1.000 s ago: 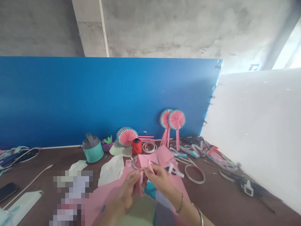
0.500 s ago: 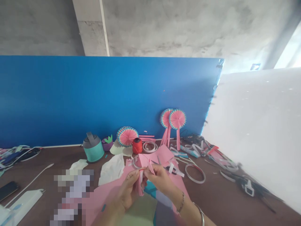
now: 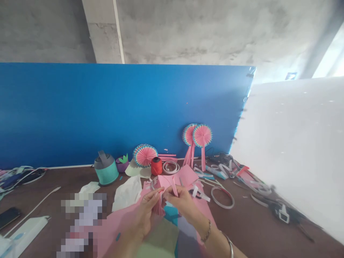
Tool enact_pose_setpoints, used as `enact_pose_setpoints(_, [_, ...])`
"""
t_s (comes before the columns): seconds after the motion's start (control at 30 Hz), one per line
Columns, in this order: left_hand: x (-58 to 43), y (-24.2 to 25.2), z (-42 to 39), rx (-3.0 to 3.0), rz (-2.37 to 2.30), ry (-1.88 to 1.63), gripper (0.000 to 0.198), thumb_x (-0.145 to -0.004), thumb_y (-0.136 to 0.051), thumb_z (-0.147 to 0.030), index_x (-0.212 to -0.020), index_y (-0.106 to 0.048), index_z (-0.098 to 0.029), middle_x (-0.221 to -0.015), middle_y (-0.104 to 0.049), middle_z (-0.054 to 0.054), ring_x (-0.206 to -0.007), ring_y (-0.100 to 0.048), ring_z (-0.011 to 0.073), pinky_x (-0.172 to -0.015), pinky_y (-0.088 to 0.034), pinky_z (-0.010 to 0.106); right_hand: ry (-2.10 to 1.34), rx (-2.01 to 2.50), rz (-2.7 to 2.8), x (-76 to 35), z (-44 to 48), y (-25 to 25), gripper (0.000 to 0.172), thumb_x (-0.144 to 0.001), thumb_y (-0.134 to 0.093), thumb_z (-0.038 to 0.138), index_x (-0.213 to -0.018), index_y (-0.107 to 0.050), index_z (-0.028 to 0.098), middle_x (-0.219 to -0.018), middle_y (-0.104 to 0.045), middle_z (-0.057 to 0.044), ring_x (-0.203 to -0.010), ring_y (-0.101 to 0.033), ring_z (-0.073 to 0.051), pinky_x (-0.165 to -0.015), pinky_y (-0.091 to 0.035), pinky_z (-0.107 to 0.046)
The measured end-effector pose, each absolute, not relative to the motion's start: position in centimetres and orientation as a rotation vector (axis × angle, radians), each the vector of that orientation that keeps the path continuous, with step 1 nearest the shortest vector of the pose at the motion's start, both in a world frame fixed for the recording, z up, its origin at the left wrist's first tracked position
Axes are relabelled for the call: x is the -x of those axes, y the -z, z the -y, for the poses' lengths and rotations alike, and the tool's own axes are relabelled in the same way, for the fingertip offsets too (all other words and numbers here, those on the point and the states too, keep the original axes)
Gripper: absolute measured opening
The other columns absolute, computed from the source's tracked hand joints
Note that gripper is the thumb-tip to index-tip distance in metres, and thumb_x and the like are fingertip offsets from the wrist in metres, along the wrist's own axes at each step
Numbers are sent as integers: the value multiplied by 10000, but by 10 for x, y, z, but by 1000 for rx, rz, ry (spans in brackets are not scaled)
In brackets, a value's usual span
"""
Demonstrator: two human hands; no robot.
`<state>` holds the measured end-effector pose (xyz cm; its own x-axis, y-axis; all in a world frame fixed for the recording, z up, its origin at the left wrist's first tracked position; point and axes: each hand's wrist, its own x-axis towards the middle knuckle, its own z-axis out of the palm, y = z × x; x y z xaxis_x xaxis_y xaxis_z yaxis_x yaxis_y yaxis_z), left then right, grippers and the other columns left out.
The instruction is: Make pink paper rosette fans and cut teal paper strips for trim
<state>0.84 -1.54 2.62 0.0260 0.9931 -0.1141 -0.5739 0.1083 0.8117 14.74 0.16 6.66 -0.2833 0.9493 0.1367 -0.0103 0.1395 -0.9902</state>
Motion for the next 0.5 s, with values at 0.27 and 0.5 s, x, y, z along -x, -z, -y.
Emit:
enact_pose_setpoints(0.27, [-8, -28, 16, -805, -800, -1387, 397, -607, -843, -441, -889, -775, -169, -765, -728, 59, -709, -634, 173, -654, -492, 272, -1484, 1038, 1408, -154, 3, -80, 185, -671, -627, 317, -571, -567, 174, -517, -516, 20, -505, -371, -91, -499, -272, -246])
enact_pose_setpoints(0.5, [-7, -34, 20, -884, -910, -1472, 373, -551, -863, -448, -811, -792, -188, -955, -717, 74, -883, -625, 206, -769, -495, 288, -1734, 1006, 1314, -156, 2, -78, 204, -611, -675, 340, -590, -598, 152, -566, -596, -11, -492, -398, -79, -501, -249, -241])
